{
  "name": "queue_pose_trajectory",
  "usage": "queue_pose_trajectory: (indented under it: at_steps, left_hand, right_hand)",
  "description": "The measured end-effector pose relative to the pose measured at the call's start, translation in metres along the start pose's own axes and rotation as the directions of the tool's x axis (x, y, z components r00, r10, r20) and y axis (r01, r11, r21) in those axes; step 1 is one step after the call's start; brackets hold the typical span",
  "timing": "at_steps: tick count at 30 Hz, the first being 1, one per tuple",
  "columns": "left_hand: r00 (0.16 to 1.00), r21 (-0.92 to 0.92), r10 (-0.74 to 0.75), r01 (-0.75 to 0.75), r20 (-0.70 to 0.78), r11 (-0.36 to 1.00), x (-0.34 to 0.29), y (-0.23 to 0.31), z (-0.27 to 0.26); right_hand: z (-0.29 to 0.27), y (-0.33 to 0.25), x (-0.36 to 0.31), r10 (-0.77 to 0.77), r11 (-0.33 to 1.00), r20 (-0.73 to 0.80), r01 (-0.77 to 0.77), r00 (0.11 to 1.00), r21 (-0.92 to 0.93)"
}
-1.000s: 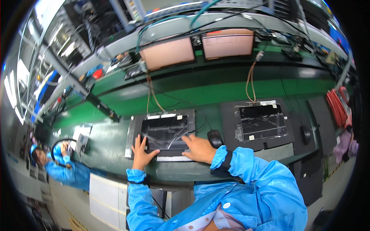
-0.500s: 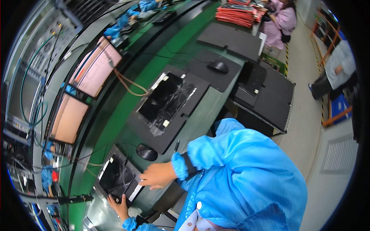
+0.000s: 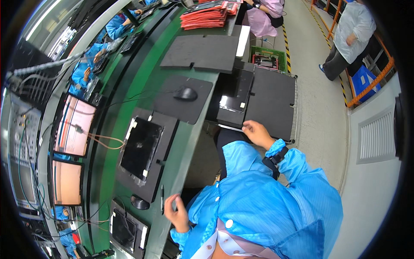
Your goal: Inspecting and assembling a tablet screen and electronic components on a production line.
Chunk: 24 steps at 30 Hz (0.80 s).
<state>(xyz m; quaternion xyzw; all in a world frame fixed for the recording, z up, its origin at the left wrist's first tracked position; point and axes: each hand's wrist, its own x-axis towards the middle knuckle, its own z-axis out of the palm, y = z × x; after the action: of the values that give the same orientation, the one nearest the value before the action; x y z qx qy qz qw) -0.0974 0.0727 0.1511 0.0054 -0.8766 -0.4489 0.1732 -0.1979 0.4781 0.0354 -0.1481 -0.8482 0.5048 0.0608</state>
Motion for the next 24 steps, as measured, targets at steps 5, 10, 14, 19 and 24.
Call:
queue_pose_trajectory:
  at_steps: [5, 10, 14, 19, 24]
  left_hand:
    - [0.862, -0.092, 0.095, -0.056, 0.498, 0.994, 0.058, 0.04, 0.094]
    - [0.727, -0.112, 0.106, -0.041, 0.678, 0.993, 0.091, 0.06, 0.146]
    - [0.652, -0.13, 0.017, 0.125, 0.758, 0.984, 0.11, 0.066, 0.162]
    - [0.536, -0.159, 0.029, 0.198, 0.843, 0.967, 0.15, 0.081, 0.174]
    - [0.471, -0.067, -0.082, 0.29, 0.879, 0.955, 0.191, 0.116, 0.176]
  right_hand:
    - [-0.012, 0.067, 0.108, 0.136, 0.986, -0.283, -0.103, 0.95, 0.128]
    - [-0.019, 0.05, 0.182, 0.27, 0.955, -0.332, -0.294, 0.904, -0.024]
    - [-0.019, 0.058, 0.193, 0.26, 0.948, -0.289, -0.3, 0.921, -0.105]
    - [-0.026, 0.073, 0.188, 0.419, 0.906, -0.176, -0.398, 0.891, 0.145]
    - [-0.04, 0.062, 0.167, 0.488, 0.743, -0.095, -0.355, 0.868, 0.568]
